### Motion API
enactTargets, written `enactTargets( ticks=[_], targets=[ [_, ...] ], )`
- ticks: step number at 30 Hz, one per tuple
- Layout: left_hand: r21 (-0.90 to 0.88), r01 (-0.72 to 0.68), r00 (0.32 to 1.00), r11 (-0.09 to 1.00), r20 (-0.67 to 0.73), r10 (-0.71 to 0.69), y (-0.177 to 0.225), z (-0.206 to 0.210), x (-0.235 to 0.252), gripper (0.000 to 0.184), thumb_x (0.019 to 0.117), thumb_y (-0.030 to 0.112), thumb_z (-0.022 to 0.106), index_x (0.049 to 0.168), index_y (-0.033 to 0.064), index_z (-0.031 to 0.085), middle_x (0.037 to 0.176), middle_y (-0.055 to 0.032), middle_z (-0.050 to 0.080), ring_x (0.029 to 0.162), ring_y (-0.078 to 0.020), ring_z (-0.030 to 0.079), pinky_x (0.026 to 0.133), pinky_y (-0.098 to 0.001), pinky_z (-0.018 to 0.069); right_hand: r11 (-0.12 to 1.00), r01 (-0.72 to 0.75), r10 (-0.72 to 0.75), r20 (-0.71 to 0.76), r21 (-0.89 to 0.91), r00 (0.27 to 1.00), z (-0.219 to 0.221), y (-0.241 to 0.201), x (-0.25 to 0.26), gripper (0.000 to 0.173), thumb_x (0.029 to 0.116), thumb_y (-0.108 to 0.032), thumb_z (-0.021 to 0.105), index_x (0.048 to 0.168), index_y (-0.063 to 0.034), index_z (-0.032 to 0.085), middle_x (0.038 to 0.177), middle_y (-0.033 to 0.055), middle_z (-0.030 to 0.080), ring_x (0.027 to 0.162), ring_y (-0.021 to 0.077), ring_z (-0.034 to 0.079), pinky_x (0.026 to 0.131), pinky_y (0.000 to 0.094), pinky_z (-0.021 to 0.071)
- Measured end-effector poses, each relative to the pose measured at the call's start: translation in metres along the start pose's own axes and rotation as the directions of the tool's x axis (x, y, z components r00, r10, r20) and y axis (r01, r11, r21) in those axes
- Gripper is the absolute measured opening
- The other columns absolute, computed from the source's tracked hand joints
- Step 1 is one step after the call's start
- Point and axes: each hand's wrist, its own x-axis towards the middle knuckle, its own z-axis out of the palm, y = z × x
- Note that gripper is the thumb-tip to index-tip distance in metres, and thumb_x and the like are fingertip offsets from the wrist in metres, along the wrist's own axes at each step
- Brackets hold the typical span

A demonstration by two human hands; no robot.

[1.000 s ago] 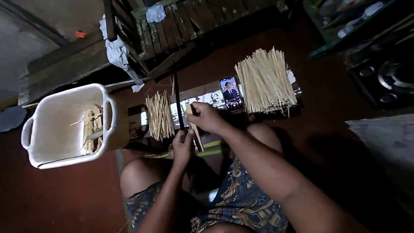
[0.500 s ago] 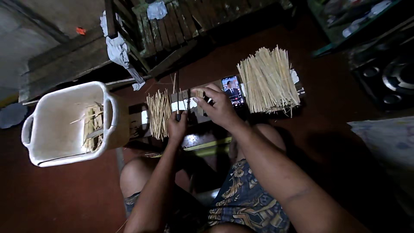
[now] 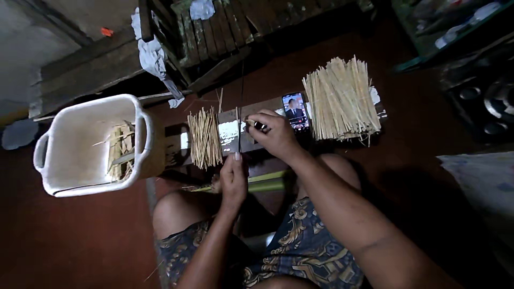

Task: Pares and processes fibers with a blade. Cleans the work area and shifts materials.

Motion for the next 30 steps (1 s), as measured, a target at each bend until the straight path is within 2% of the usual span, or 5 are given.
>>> enactTargets(
  ticks=[4, 9, 19, 24, 30],
  targets=[
    [-0.002, -0.039, 0.999, 0.999, 0.009, 0.039, 0.0105, 0.0015, -0.0048, 0.044, 0.1123, 0.037, 0.035, 0.101, 0.0072, 0.066, 0.069, -0.0011, 0.055, 0.055, -0.0125, 0.052, 0.051, -0.0292, 0.0484, 1.000, -0.002, 0.002, 0.028, -0.010, 1.000, -0.0003, -0.0046, -0.0045, 0.013, 0.0959, -0.019, 0.073, 0.107, -0.0137, 0.079, 0.096, 0.0000, 0.068, 0.081, 0.0071, 0.066, 0.066, 0.0259, 0.0596],
    [0.019, -0.026, 1.000, 0.999, 0.014, 0.026, 0.0077, -0.0005, -0.0033, 0.044, 0.1122, 0.037, 0.036, 0.103, 0.0065, 0.067, 0.069, -0.0026, 0.056, 0.054, -0.0141, 0.052, 0.049, -0.0306, 0.0480, 1.000, 0.004, -0.004, 0.042, -0.003, 0.999, -0.0007, -0.0027, -0.0043, 0.011, 0.0963, -0.019, 0.073, 0.104, -0.0141, 0.079, 0.094, -0.0016, 0.067, 0.079, 0.0053, 0.065, 0.063, 0.0242, 0.0584],
    [-0.002, -0.009, 1.000, 1.000, 0.018, 0.009, 0.0111, -0.0003, -0.0026, 0.047, 0.1126, 0.038, 0.033, 0.104, 0.0065, 0.067, 0.067, -0.0029, 0.055, 0.053, -0.0147, 0.052, 0.048, -0.0316, 0.0483, 1.000, 0.020, -0.020, 0.035, 0.004, 0.999, 0.0006, 0.0004, -0.0018, 0.015, 0.0973, -0.022, 0.071, 0.108, -0.0147, 0.079, 0.093, -0.0019, 0.067, 0.079, 0.0049, 0.065, 0.066, 0.0244, 0.0590],
    [-0.021, 0.036, 0.999, 0.999, 0.025, -0.036, 0.0078, -0.0015, -0.0046, 0.047, 0.1129, 0.037, 0.033, 0.105, 0.0056, 0.067, 0.067, -0.0034, 0.053, 0.053, -0.0152, 0.050, 0.048, -0.0310, 0.0472, 1.000, 0.030, -0.030, 0.036, 0.005, 0.999, 0.0014, -0.0008, -0.0032, 0.016, 0.0954, -0.016, 0.071, 0.110, -0.0132, 0.079, 0.101, -0.0003, 0.070, 0.085, 0.0056, 0.068, 0.070, 0.0250, 0.0610],
    [-0.063, 0.010, 0.999, 0.998, 0.034, -0.008, 0.0081, 0.0005, -0.0085, 0.046, 0.1127, 0.037, 0.033, 0.105, 0.0053, 0.066, 0.066, -0.0028, 0.052, 0.051, -0.0146, 0.049, 0.047, -0.0305, 0.0466, 1.000, 0.010, -0.009, 0.042, -0.010, 0.999, 0.0006, -0.0063, -0.0053, 0.012, 0.0962, -0.017, 0.073, 0.105, -0.0127, 0.079, 0.093, -0.0006, 0.066, 0.078, 0.0056, 0.065, 0.064, 0.0239, 0.0593]
  ],
)
